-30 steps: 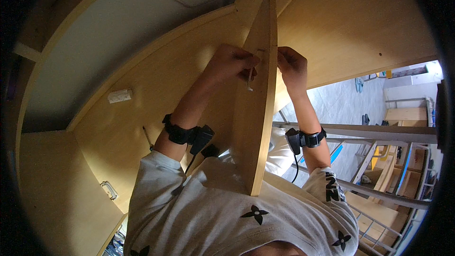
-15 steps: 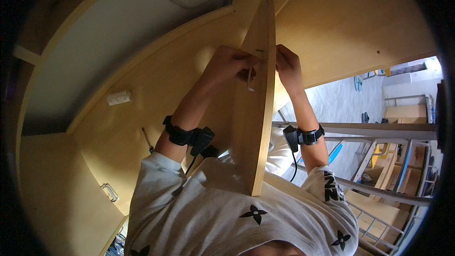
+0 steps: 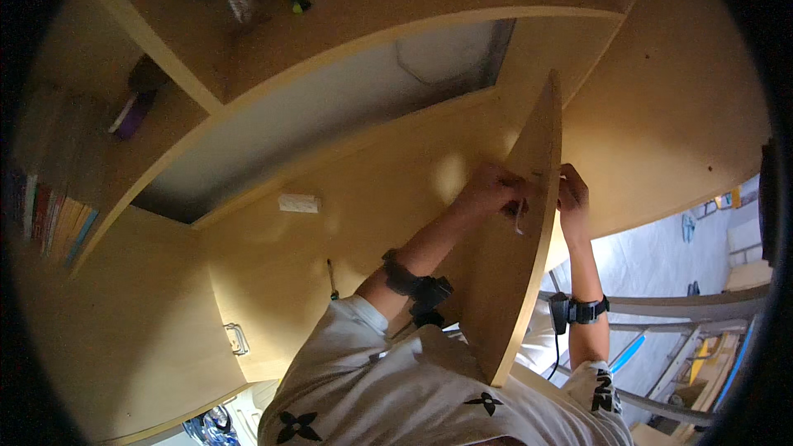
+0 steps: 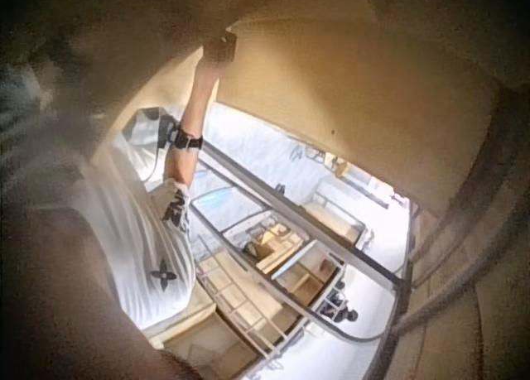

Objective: The person repairs a wooden cabinet door by attaching and tightening a hinge and handle using a screwdriver.

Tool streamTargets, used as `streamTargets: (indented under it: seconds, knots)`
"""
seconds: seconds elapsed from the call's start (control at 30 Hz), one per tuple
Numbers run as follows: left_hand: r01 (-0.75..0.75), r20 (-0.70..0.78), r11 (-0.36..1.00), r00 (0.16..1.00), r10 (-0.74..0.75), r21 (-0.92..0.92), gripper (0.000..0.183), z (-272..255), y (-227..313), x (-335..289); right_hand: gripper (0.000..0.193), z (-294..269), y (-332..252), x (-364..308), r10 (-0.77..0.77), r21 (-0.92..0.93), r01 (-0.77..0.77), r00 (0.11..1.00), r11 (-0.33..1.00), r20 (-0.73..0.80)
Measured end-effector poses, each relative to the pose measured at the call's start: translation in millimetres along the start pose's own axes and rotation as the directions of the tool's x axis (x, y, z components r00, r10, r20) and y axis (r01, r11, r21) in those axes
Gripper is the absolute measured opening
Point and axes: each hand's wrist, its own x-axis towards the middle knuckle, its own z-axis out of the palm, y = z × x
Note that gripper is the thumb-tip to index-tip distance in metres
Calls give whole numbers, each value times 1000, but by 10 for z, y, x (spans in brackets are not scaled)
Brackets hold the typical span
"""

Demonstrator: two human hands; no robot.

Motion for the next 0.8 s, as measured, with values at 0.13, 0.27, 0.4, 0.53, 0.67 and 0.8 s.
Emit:
streamTargets:
  seconds: [0.13,0.27,0.4,0.53,0.67,0.8]
  knots:
    - [26,14,1000,1000,-26,-2,22,24,17,30,14,-76,93,44,-74,-68,73,997,995,-17]
    - [7,-68,1000,998,-8,-14,18,50,7,35,15,-23,7,0,-79,0,79,996,997,-32]
    - [-8,-46,1000,999,9,25,20,40,-3,37,15,24,12,35,-105,-3,105,994,994,-38]
    - [-12,-28,999,1000,13,34,21,47,-26,13,14,-2,77,31,-72,-14,71,996,997,-43]
    - [-63,-90,996,994,57,-65,23,122,33,-36,15,-32,38,7,-99,34,99,995,995,1]
    - [-65,-64,998,996,64,-19,26,141,84,-31,18,32,50,37,-212,-59,208,973,976,-86]
